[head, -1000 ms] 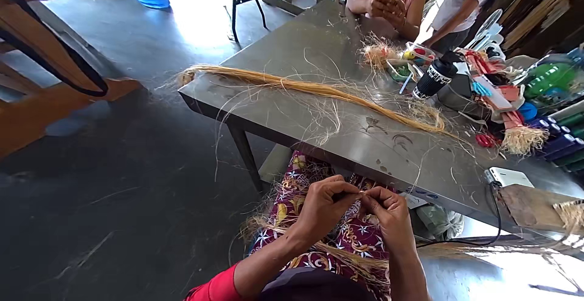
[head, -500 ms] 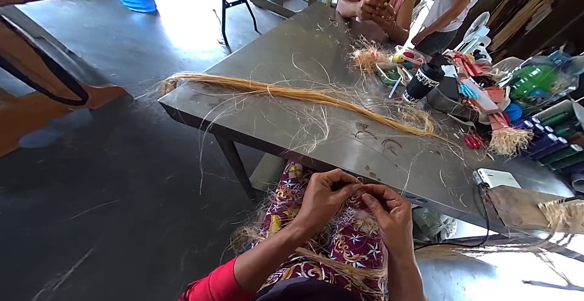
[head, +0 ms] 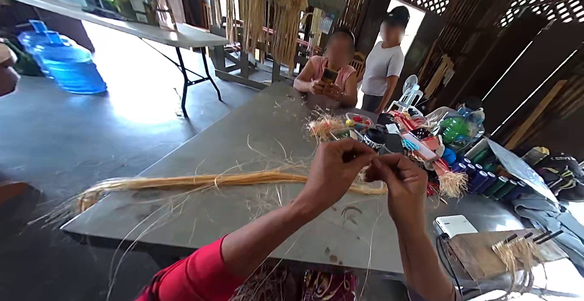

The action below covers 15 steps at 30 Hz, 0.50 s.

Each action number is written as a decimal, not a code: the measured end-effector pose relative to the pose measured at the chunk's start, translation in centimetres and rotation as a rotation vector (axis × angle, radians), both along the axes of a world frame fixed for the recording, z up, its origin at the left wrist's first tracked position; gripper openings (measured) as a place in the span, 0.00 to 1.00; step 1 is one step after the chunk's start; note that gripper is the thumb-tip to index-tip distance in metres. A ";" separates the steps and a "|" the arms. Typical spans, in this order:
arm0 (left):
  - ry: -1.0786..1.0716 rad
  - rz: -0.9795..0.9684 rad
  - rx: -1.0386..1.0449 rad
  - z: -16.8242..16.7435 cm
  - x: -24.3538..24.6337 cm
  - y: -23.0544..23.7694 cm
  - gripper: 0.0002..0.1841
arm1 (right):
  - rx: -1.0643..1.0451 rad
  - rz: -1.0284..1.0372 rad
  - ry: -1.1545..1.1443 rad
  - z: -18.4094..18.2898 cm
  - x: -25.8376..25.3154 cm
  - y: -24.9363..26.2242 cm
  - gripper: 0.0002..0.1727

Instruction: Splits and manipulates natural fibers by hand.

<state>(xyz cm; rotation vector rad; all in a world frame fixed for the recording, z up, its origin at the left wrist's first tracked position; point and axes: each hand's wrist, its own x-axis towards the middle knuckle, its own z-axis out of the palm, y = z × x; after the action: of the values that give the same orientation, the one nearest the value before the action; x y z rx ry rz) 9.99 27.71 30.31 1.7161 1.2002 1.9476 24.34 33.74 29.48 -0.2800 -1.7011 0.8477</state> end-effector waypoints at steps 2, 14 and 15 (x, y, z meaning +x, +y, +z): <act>-0.005 0.006 0.072 1.7 -0.3 2.1 0.02 | 0.015 -0.004 0.013 1.8 -0.6 2.0 0.08; -0.200 -0.106 0.055 3.4 -2.4 11.5 0.02 | 0.109 -0.051 -0.015 4.0 -3.2 11.1 0.08; -0.183 -0.090 0.044 3.1 -2.6 12.1 0.02 | 0.101 -0.049 -0.018 3.7 -3.4 11.6 0.08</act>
<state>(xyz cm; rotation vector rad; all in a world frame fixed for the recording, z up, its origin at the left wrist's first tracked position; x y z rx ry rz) 7.40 39.78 33.39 1.5441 1.0064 2.0404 20.94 45.37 33.21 -0.2606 -1.7413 0.7223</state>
